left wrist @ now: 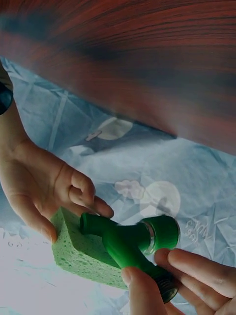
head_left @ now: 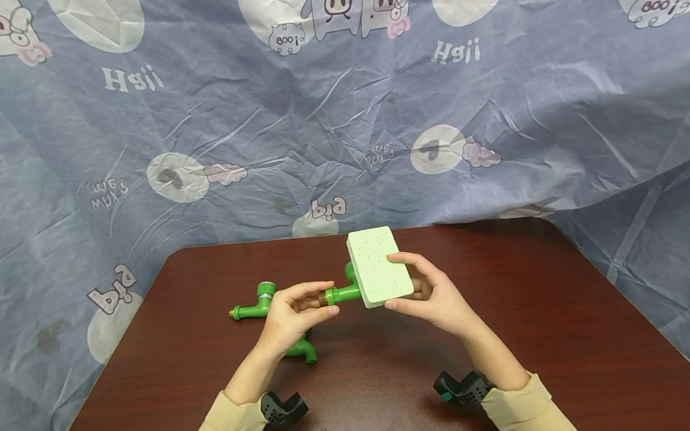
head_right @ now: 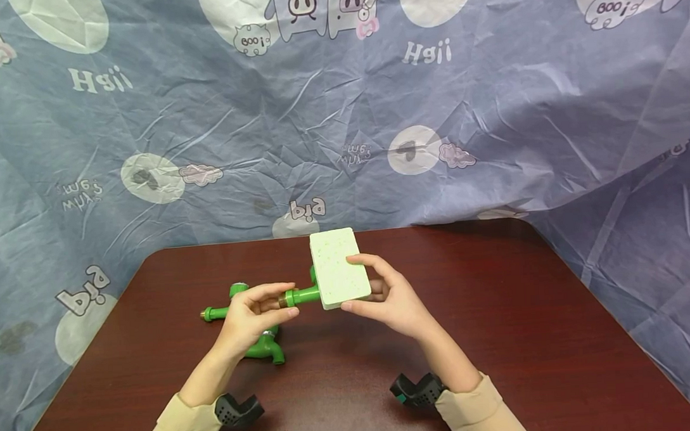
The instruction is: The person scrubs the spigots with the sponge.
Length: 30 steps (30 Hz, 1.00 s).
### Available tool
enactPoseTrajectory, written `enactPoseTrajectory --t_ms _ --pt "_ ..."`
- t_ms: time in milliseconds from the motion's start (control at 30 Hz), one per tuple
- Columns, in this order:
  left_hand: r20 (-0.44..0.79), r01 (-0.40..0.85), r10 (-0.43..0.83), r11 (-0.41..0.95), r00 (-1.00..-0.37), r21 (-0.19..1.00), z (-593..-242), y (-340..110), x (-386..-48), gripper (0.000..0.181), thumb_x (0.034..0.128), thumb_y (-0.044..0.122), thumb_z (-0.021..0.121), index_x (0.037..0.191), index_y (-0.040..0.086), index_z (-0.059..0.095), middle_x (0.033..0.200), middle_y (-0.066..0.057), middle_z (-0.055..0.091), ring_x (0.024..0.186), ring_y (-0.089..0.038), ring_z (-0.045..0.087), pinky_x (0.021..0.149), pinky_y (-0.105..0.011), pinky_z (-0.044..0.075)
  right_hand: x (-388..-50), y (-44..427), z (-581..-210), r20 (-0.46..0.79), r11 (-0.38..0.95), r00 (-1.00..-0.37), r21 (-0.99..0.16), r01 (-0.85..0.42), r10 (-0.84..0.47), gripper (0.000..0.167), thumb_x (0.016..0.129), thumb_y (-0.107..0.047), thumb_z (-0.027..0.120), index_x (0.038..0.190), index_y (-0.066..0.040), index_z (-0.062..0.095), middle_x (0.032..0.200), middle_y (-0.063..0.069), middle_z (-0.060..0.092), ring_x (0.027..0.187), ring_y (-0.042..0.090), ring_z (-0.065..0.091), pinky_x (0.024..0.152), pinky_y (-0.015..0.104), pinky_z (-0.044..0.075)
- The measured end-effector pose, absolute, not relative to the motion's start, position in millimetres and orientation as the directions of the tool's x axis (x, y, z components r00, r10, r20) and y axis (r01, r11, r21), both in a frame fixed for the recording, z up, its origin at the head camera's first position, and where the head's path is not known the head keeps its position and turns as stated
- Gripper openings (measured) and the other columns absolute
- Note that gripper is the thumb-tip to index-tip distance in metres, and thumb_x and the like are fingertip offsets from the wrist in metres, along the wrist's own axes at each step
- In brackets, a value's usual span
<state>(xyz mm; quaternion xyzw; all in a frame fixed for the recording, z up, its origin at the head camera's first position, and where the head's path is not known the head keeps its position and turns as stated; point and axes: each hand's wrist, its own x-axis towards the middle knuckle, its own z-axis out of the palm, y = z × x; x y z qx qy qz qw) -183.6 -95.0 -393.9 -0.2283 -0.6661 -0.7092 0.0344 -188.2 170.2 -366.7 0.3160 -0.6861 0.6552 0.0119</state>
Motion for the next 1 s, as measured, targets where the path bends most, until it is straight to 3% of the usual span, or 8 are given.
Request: enactPoseTrajectory --t_ms 200,500,767,1000 --pt "0.428 0.423 0.264 -0.078 -0.864 0.903 -396.3 -95.1 -185.4 0.034 0.0734 -0.006 0.075 0.106 -0.01 0.065 0.093 -0.006 0.069 0.082 -0.014 0.067 0.068 -0.03 0.057 -188.6 171.7 -367.4 0.407 -0.05 -0.815 -0.903 -0.426 -0.412 0.066 0.075 0.009 0.073 0.132 -0.003 0.042 0.112 0.014 0.053 0.082 0.024 0.067 0.068 0.034 0.056" --pt "0.391 0.401 0.238 -0.007 -0.889 0.916 -395.3 -94.7 -184.9 0.033 0.0746 -0.001 0.077 0.106 -0.007 0.066 0.089 -0.002 0.07 0.078 -0.013 0.065 0.069 -0.025 0.054 -188.5 173.1 -367.3 0.375 0.005 -0.83 -0.91 -0.414 -0.414 0.067 0.074 0.005 0.076 0.131 -0.006 0.044 0.107 0.019 0.054 0.08 0.024 0.066 0.065 0.036 0.056" --pt "0.375 0.377 0.238 -0.036 -0.896 0.925 -395.3 -95.0 -184.5 0.035 0.0767 -0.001 0.075 0.108 -0.009 0.064 0.094 -0.013 0.069 0.08 -0.014 0.067 0.065 -0.026 0.055 -189.4 174.5 -366.7 0.391 -0.001 -0.822 -0.903 -0.429 -0.414 0.067 0.074 0.007 0.075 0.131 -0.005 0.044 0.102 0.015 0.06 0.081 0.023 0.066 0.065 0.034 0.056" --pt "0.372 0.359 0.201 -0.098 -0.906 0.928 -393.9 -97.7 -185.4 0.035 0.0774 -0.004 0.073 0.109 -0.013 0.061 0.089 -0.003 0.069 0.069 -0.012 0.065 0.06 -0.026 0.055 -189.2 178.2 -363.2 0.408 -0.01 -0.808 -0.895 -0.446 -0.425 0.066 0.074 0.008 0.074 0.131 -0.003 0.043 0.097 0.016 0.062 0.081 0.021 0.066 0.065 0.035 0.056"
